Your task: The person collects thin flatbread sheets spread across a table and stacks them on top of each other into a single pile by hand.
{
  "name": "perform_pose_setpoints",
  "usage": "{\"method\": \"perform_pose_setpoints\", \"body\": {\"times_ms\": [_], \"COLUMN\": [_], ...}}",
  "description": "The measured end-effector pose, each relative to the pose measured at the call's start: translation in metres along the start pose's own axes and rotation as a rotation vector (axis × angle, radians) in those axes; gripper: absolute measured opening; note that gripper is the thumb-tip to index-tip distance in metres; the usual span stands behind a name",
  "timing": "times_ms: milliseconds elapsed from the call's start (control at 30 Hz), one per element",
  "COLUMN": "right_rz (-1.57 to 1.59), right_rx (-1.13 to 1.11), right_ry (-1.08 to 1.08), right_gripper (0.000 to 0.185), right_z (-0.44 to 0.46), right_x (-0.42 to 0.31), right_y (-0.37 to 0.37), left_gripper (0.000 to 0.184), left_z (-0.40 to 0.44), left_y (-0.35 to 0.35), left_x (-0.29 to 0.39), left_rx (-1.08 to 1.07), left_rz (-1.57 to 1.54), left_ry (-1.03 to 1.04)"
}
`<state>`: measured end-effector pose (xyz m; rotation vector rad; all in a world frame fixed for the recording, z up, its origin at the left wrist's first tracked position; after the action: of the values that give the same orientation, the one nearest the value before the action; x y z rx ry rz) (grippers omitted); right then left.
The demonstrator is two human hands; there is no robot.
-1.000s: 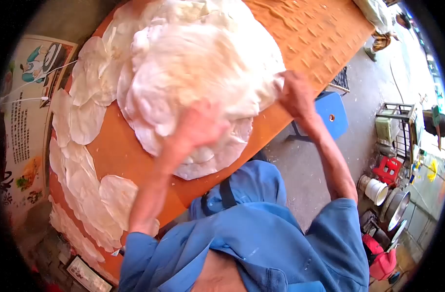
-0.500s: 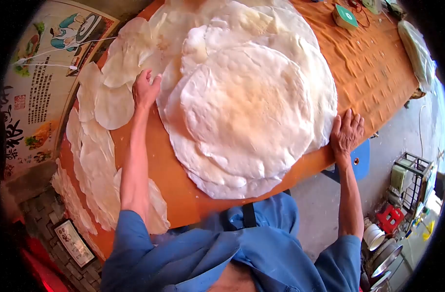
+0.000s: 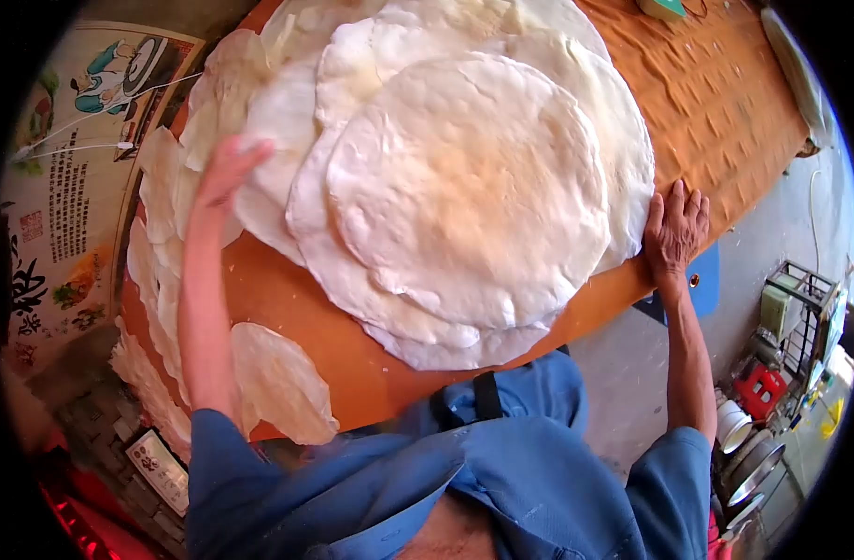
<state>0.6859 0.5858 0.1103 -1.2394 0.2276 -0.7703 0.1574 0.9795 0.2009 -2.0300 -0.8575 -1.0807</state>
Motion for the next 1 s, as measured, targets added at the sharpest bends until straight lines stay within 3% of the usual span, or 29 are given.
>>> {"method": "perform_pose_setpoints", "body": {"times_ms": [33,67,167,300,367,400,467,600,667,700,767,800,867,933,1000], "right_rz": [0.0,0.0,-0.005,0.011,0.018,0.021,0.021,0.002,-0.013,-0.021,-0.015,-0.011,0.006,0.006,0.016], "right_rx": [-0.007,-0.01,-0.017,-0.016,-0.018,-0.021,-0.034,-0.055,-0.06,-0.064,-0.065,-0.06,-0.066,-0.068,-0.068], "right_ry": [0.002,0.005,0.031,0.046,0.045,0.041,0.044,0.042,0.033,0.034,0.018,0.018,0.02,0.014,0.003], "right_gripper": [0.052,0.052,0.053,0.054,0.055,0.055,0.054,0.052,0.051,0.051,0.05,0.05,0.05,0.05,0.05], "right_z": [-0.002,-0.001,-0.002,-0.002,-0.003,-0.003,-0.001,0.0,0.001,0.0,-0.001,0.0,0.001,0.003,0.0], "right_x": [0.0,-0.001,0.0,0.002,0.002,0.002,0.001,0.0,-0.001,-0.001,-0.003,-0.003,-0.004,-0.005,-0.002], "right_y": [-0.001,-0.004,-0.004,0.0,0.0,-0.001,-0.005,-0.005,-0.004,-0.003,-0.003,-0.002,-0.004,-0.001,0.0], "left_gripper": [0.032,0.033,0.029,0.019,0.019,0.017,0.02,0.026,0.028,0.019,0.024,0.028,0.034,0.045,0.058], "left_z": [-0.012,-0.034,-0.116,-0.153,-0.144,-0.146,-0.138,-0.129,-0.136,-0.138,-0.092,-0.071,-0.02,0.024,0.07], "left_y": [-0.035,-0.057,-0.077,-0.01,0.038,0.076,0.148,0.247,0.242,0.227,0.157,0.116,0.039,-0.014,-0.059], "left_x": [0.019,0.056,0.179,0.239,0.22,0.207,0.151,-0.001,-0.001,0.018,0.018,0.026,0.012,0.0,-0.038], "left_rx": [0.092,0.169,0.443,0.458,0.385,0.281,0.043,-0.405,-0.499,-0.436,-0.158,0.107,0.446,0.619,0.698], "left_rz": [0.145,0.069,0.257,0.472,0.814,0.745,0.703,0.845,0.593,0.393,0.254,0.403,0.705,0.965,1.03], "left_ry": [0.044,0.127,0.312,0.561,0.521,0.785,0.88,0.669,0.632,0.698,0.333,0.449,0.419,0.42,0.381]}}
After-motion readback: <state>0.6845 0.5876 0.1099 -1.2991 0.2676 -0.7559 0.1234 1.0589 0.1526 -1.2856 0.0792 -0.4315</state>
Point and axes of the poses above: each hand's wrist, its own z-axis towards the middle knuckle, its own y-axis out of the palm, x = y × z, the point moved 8 cm from there along z, towards the middle knuckle, and after that the axes turned 12 degrees about -z, right-handed, at the moved point
